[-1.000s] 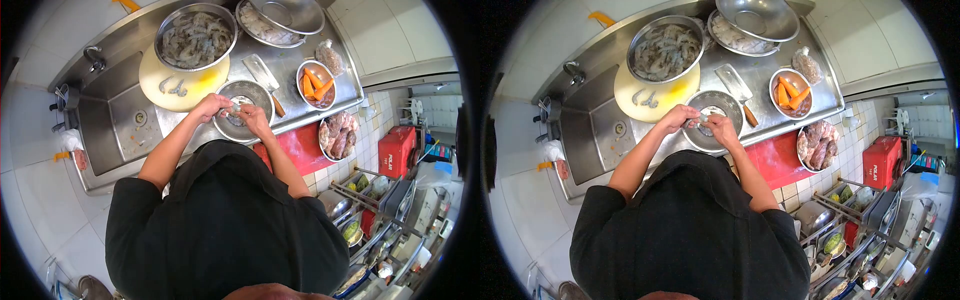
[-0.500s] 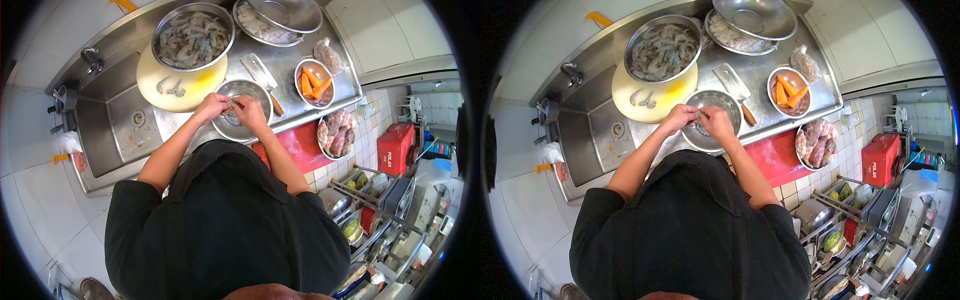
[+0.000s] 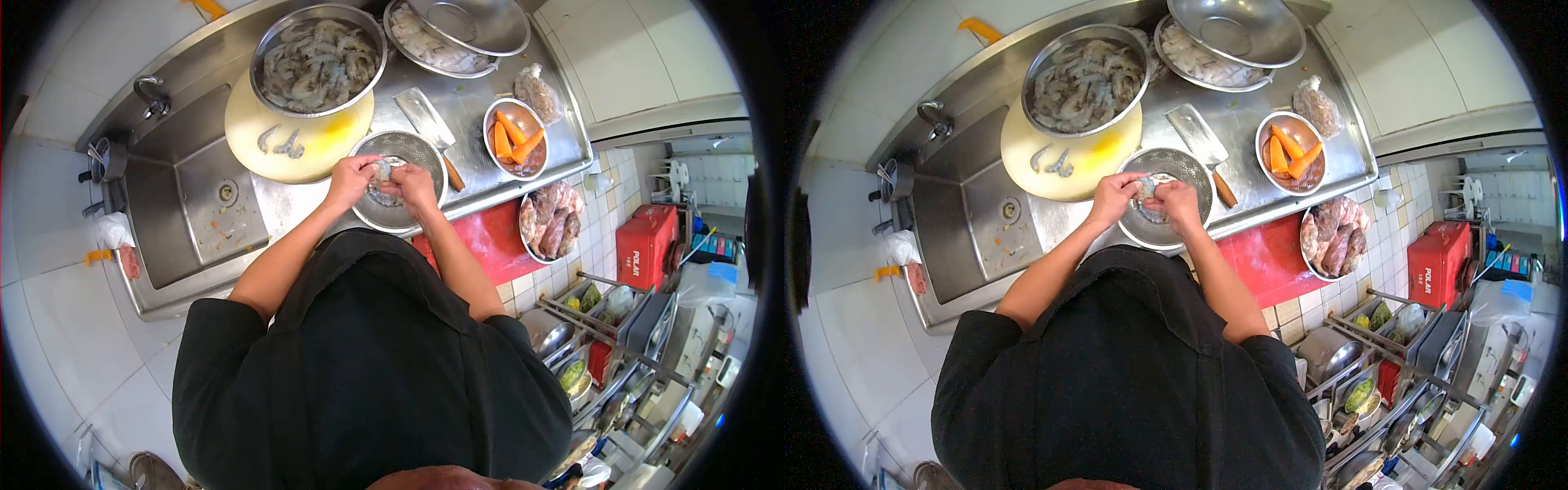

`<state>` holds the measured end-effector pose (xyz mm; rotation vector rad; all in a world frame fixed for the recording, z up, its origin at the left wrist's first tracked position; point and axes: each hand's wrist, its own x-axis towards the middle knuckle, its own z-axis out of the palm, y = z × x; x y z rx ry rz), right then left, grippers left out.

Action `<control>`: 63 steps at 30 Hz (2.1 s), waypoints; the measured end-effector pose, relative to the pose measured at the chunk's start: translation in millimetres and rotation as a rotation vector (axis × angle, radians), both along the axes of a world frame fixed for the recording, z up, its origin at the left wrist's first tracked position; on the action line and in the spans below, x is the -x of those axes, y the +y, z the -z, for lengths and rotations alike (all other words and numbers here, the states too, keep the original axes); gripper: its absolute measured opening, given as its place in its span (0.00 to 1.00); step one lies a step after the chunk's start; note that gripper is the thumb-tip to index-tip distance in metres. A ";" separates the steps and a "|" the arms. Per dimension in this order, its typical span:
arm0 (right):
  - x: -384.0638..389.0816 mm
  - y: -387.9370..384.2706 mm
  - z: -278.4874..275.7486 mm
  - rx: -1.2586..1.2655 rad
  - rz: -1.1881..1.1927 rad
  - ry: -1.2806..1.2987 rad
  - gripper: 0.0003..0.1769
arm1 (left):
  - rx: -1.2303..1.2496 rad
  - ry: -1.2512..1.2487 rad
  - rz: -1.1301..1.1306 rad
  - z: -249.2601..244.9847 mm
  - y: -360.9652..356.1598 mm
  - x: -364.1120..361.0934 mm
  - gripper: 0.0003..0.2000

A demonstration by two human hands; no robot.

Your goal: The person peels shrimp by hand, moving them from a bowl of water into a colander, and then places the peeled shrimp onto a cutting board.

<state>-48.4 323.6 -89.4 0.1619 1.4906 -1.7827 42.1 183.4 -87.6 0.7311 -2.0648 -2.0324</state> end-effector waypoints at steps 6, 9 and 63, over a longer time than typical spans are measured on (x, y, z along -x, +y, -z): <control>-4.3 7.7 8.9 -0.658 -0.418 0.915 0.11 | 0.408 0.043 -0.137 5.3 -12.8 7.4 0.11; -2.6 10.5 -2.4 -0.607 -0.300 0.982 0.13 | 0.302 -0.066 -0.021 -2.5 -22.7 7.9 0.10; 22.2 30.0 -13.9 -0.661 -0.066 1.239 0.10 | 0.150 -0.185 0.141 -30.2 -16.9 -52.1 0.20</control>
